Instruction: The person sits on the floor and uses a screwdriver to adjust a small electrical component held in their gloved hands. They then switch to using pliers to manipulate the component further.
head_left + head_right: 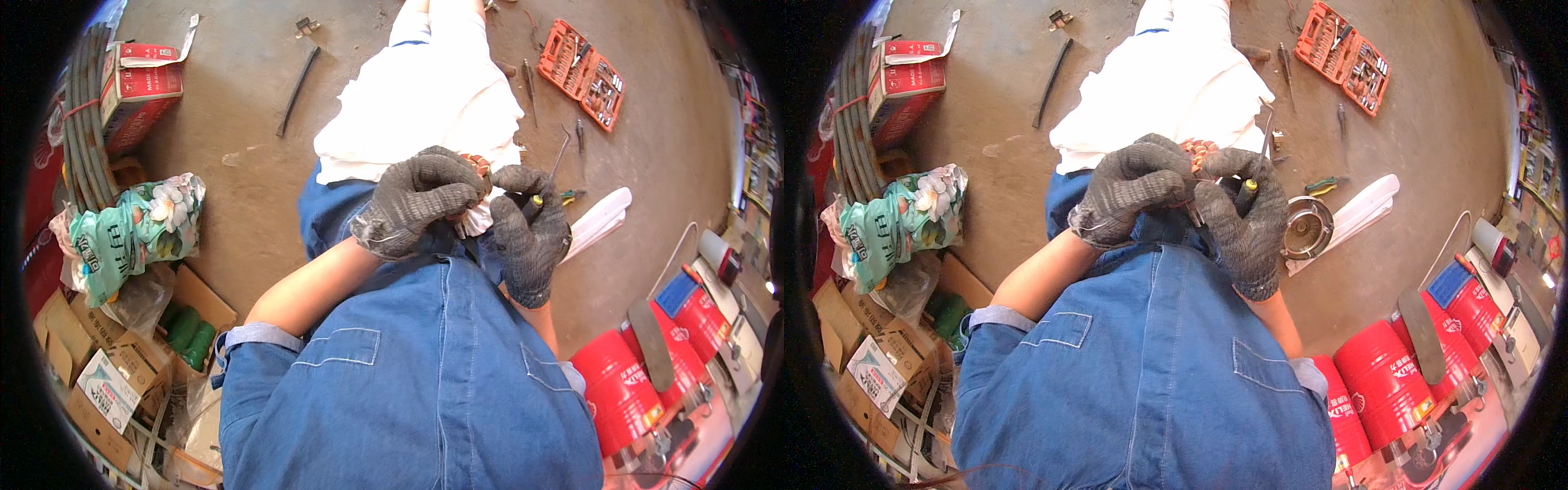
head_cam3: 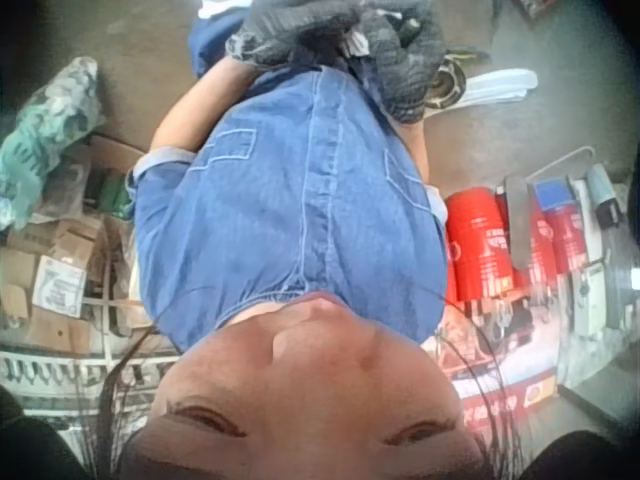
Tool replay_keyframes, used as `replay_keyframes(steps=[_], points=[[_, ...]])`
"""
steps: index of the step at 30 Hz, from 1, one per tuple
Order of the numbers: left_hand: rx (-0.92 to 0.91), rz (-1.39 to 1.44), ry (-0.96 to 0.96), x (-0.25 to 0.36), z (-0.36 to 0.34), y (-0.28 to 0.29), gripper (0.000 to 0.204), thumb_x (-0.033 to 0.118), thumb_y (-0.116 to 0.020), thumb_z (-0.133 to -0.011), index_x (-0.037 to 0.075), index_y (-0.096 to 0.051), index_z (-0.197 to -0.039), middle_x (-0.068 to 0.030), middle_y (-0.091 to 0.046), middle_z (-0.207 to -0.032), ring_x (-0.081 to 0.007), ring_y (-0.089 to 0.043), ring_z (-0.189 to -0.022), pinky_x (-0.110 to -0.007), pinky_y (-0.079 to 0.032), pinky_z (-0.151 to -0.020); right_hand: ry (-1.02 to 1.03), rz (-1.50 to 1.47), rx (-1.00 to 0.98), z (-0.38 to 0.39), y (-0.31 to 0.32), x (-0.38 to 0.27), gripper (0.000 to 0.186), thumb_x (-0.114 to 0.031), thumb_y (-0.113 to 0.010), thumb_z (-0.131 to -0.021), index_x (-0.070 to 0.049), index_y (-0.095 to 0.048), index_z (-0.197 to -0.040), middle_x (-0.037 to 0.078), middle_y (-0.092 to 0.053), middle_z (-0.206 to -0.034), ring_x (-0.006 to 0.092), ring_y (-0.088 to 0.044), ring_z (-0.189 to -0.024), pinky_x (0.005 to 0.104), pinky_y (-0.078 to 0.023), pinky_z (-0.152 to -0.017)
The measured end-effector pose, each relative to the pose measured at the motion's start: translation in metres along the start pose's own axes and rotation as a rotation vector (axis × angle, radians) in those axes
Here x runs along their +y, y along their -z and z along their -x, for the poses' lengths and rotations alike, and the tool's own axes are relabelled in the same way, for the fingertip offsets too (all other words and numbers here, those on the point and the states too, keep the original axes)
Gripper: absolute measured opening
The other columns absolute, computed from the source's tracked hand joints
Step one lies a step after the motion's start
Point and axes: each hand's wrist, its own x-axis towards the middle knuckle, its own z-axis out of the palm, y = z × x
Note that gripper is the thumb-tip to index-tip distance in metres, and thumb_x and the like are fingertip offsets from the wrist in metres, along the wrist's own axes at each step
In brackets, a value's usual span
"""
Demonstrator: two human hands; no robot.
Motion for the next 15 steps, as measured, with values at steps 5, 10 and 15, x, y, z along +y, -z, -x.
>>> replay_keyframes(steps=[5, 10, 15], points=[[0.017, 0.109, 0.062, 0.003, 0.002, 0.002, 0.017, 0.005, -0.073, -0.084, -0.001, -0.071, -0.100, -0.0064, -0.064, -0.100, -0.0151, -0.064, -0.088, -0.028, -0.053, -0.079, -0.066, -0.095, -0.036, 0.001, -0.005, 0.012, 0.028, 0.000, -0.071, -0.087, -0.002, -0.062, -0.113, 0.003, -0.066, -0.098, 0.0059, -0.059, -0.080, 0.0191, -0.050, -0.068], [-0.003, -0.045, 0.019, 0.003, 0.003, 0.001, 0.017, 0.006, -0.073, -0.085, -0.001, -0.070, -0.101, -0.0064, -0.063, -0.100, -0.0142, -0.064, -0.088, -0.028, -0.053, -0.079, -0.164, -0.230, -0.003, -0.003, -0.004, 0.020, 0.018, -0.002, -0.071, -0.088, -0.003, -0.065, -0.105, 0.001, -0.065, -0.094, 0.0040, -0.055, -0.073, 0.0172, -0.046, -0.061], [-0.033, -0.108, -0.046, -0.002, 0.003, 0.004, 0.020, 0.008, -0.077, -0.084, 0.001, -0.070, -0.101, -0.0055, -0.063, -0.105, -0.0137, -0.062, -0.095, -0.027, -0.052, -0.081, -0.229, -0.243, 0.003, -0.004, -0.006, 0.017, 0.017, -0.005, -0.071, -0.089, -0.004, -0.064, -0.104, -0.001, -0.064, -0.085, 0.0026, -0.051, -0.064, 0.0168, -0.042, -0.054]])
